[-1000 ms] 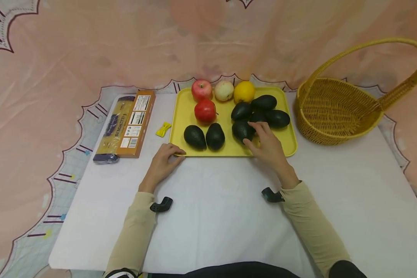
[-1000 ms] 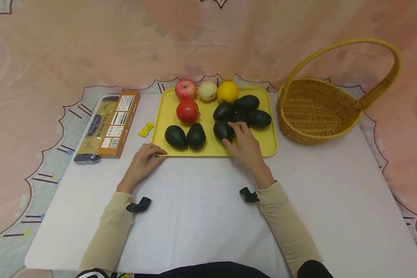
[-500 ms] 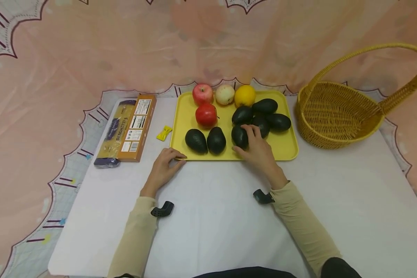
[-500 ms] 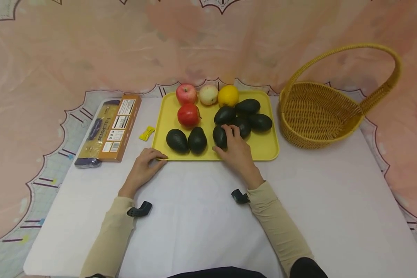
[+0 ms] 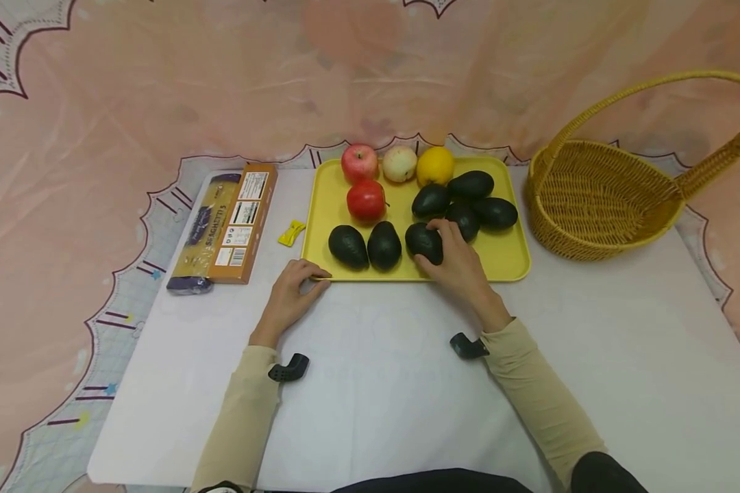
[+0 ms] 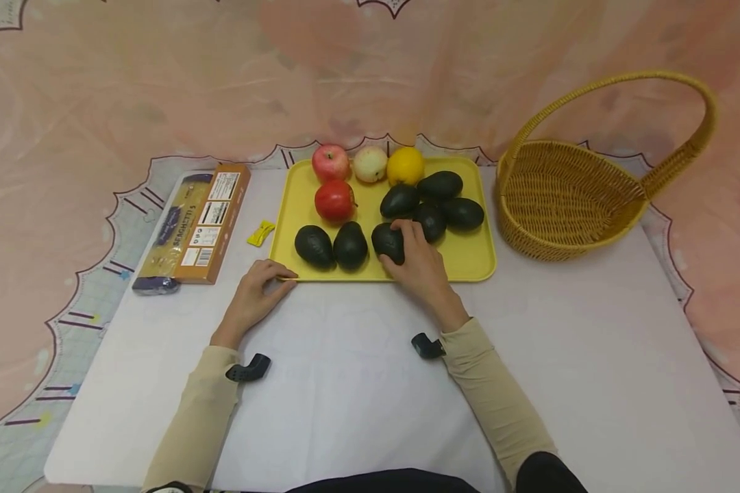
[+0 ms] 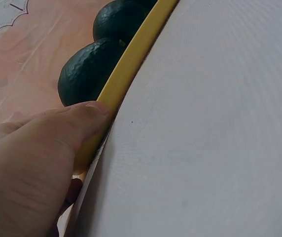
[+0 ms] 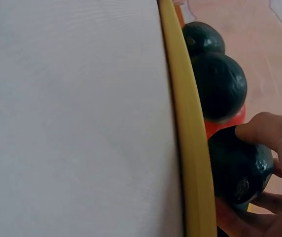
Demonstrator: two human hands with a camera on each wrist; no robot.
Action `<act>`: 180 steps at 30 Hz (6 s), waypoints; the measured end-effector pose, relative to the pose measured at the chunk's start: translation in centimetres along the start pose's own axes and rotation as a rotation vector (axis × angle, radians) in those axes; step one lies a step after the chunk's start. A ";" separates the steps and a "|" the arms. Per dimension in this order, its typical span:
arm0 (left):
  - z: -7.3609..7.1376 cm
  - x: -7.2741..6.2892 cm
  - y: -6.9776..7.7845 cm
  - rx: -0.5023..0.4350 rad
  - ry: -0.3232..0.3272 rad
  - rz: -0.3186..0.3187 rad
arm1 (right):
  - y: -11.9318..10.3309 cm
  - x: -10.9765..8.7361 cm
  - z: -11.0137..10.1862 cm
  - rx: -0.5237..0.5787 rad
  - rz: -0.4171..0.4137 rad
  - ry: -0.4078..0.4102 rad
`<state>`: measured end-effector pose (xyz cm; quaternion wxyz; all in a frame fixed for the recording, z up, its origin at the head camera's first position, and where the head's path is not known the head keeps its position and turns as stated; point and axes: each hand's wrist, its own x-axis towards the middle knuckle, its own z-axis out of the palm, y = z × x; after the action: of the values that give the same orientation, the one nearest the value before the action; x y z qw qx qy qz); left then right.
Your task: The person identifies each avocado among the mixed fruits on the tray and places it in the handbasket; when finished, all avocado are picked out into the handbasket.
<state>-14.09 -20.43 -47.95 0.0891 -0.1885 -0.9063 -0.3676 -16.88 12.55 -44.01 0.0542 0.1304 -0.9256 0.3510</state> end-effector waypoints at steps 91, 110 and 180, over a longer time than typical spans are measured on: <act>-0.1 -0.3 -0.5 -0.010 -0.004 0.029 | 9.4 -1.5 -14.7 0.372 0.494 0.499; -0.2 -0.4 -0.3 -0.005 -0.015 0.020 | 11.8 0.4 -15.9 0.136 0.556 0.081; 0.0 -0.6 0.1 -0.012 0.005 0.015 | 3.9 -0.3 -6.7 0.228 -0.012 0.514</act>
<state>-13.50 -20.54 -48.05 0.0929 -0.1949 -0.9024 -0.3728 -17.62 19.88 -41.53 0.2743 0.0479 -0.8352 0.4743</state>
